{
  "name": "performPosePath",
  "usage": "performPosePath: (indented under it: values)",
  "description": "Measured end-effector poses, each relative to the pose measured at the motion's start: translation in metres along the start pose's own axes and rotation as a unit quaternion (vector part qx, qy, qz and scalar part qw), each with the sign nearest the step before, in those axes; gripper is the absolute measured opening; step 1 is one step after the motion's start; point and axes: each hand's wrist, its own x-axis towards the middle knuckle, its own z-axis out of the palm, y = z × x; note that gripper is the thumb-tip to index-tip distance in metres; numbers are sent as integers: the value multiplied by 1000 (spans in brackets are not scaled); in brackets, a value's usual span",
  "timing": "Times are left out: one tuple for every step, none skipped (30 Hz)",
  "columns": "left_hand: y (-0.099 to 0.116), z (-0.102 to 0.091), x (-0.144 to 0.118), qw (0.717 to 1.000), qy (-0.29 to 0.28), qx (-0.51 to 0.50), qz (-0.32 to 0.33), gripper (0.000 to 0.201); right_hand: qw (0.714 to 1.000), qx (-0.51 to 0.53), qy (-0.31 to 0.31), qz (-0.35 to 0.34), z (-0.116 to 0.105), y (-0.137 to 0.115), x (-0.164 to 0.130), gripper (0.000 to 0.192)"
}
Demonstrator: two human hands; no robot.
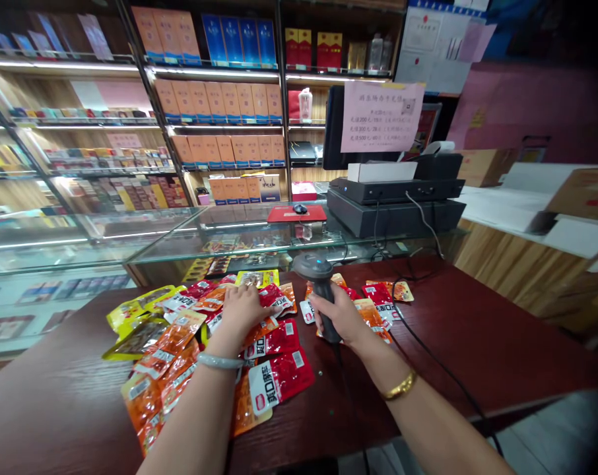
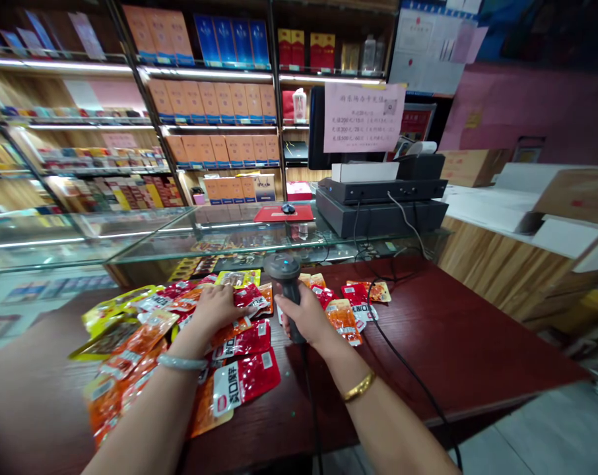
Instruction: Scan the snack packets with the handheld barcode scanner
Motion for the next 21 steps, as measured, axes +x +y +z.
performPosePath:
  values:
    - [1,0,0,1000,-5,-3,3,95,1000,0,-1,-2,0,0,1,57]
    - [1,-1,0,1000,-12,-6,2,100,1000,0,-2,-4,0,1,1,56]
    - [3,-2,0,1000,-20,-10,1,106,1000,0,-3,-6,0,1,2,56]
    - [4,-4,-1,1000,-25,-13,4,111,1000,-2,-3,-7,-1,2,2,55]
    - [7,-6,-3,999,-25,-19,12,113,1000,-4,-3,-7,-1,3,3,54]
    - [9,-8,-4,999,-23,-27,25,111,1000,-6,-3,-6,-1,3,3,54]
    - [12,-10,-6,998,-19,-37,41,105,1000,-6,-3,-4,-1,4,3,54]
    - [16,-12,-8,997,-13,-48,57,98,1000,-6,-4,-3,-2,4,3,54]
    - [19,-13,-10,996,-7,-56,67,93,1000,-4,-6,-1,-2,5,3,55]
    - [23,-13,-12,996,-2,-59,66,93,1000,-2,-9,1,-2,5,3,56]
    - [26,-13,-14,997,1,-56,57,97,1000,0,-10,1,-2,5,3,57]
    - [29,-12,-16,998,2,-49,45,102,1000,0,-11,2,-2,4,2,58]
    - [31,-12,-18,999,-3,-40,35,104,1000,0,-12,2,-2,4,2,59]
    - [32,-12,-19,999,-14,-32,30,103,1000,1,-11,3,-1,3,2,59]
    - [33,-12,-20,999,-27,-27,32,98,1000,2,-10,4,-1,2,1,59]
    - [34,-13,-21,998,-40,-24,42,89,1000,3,-9,6,-1,2,1,59]
    - [34,-15,-21,997,-52,-23,54,78,1000,3,-8,7,-1,1,1,59]
    - [34,-18,-21,996,-61,-23,65,66,1000,4,-8,7,-1,1,1,58]
    - [34,-20,-22,995,-65,-24,74,55,1000,4,-9,4,-2,2,1,57]
    - [34,-23,-22,994,-65,-26,80,47,1000,5,-12,0,-2,2,2,55]
    - [35,-26,-22,994,-65,-30,83,42,1000,5,-14,-5,-2,3,2,54]
